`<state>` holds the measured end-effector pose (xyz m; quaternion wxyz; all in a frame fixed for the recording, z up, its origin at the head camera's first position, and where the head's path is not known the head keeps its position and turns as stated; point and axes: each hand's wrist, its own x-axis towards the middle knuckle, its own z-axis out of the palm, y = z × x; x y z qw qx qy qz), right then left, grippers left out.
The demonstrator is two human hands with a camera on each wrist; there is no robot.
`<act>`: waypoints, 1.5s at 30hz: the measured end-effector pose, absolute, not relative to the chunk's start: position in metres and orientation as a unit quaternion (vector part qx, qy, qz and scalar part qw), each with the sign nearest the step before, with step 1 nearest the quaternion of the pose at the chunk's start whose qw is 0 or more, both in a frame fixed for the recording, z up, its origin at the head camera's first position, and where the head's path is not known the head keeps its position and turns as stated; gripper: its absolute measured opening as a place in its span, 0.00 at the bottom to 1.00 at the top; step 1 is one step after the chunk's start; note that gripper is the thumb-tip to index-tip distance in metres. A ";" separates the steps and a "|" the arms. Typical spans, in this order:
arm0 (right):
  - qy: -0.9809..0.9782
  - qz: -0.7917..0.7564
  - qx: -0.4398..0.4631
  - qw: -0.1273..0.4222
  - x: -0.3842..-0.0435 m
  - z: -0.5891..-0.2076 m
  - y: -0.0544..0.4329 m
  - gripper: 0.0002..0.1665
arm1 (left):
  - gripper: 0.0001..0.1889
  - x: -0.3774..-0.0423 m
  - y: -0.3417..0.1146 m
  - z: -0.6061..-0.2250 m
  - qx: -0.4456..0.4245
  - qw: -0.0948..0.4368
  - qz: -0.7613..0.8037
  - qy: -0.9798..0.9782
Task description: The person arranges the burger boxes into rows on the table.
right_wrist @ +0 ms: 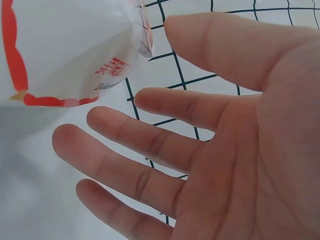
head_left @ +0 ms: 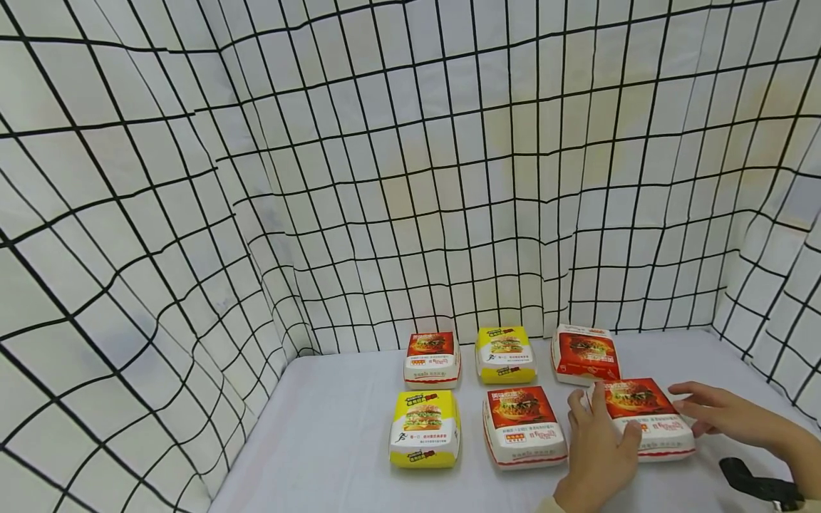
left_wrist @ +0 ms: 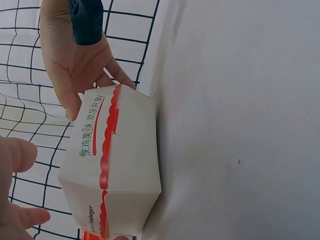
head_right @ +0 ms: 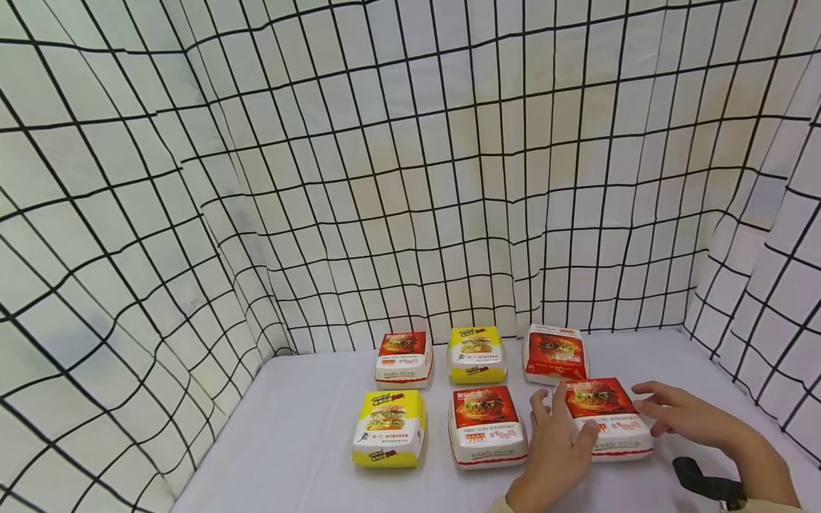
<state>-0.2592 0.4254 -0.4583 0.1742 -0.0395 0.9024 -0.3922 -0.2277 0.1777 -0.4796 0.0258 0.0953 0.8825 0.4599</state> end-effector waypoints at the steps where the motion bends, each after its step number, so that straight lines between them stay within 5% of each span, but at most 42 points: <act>1: 0.903 -0.391 -0.042 0.173 -0.259 -0.458 0.425 0.40 | 0.36 -0.227 0.177 -0.478 0.098 0.021 0.461 0.882; 6: 0.911 -0.383 -0.060 0.145 -0.258 -0.455 0.425 0.37 | 0.34 -0.228 0.173 -0.468 0.107 0.001 0.480 0.871; 15: 0.936 -0.349 -0.056 0.009 -0.254 -0.452 0.423 0.30 | 0.27 -0.233 0.149 -0.445 0.138 -0.071 0.542 0.826; 30: 0.929 -0.347 -0.057 -0.112 -0.251 -0.448 0.416 0.23 | 0.08 -0.249 0.119 -0.424 0.142 -0.053 0.610 0.778; 37: 0.913 -0.349 -0.058 -0.200 -0.242 -0.429 0.403 0.16 | 0.05 -0.272 0.117 -0.409 0.151 -0.087 0.639 0.749; 45: 0.897 -0.363 -0.112 -0.228 -0.238 -0.406 0.377 0.14 | 0.05 -0.298 0.119 -0.397 0.116 -0.066 0.604 0.785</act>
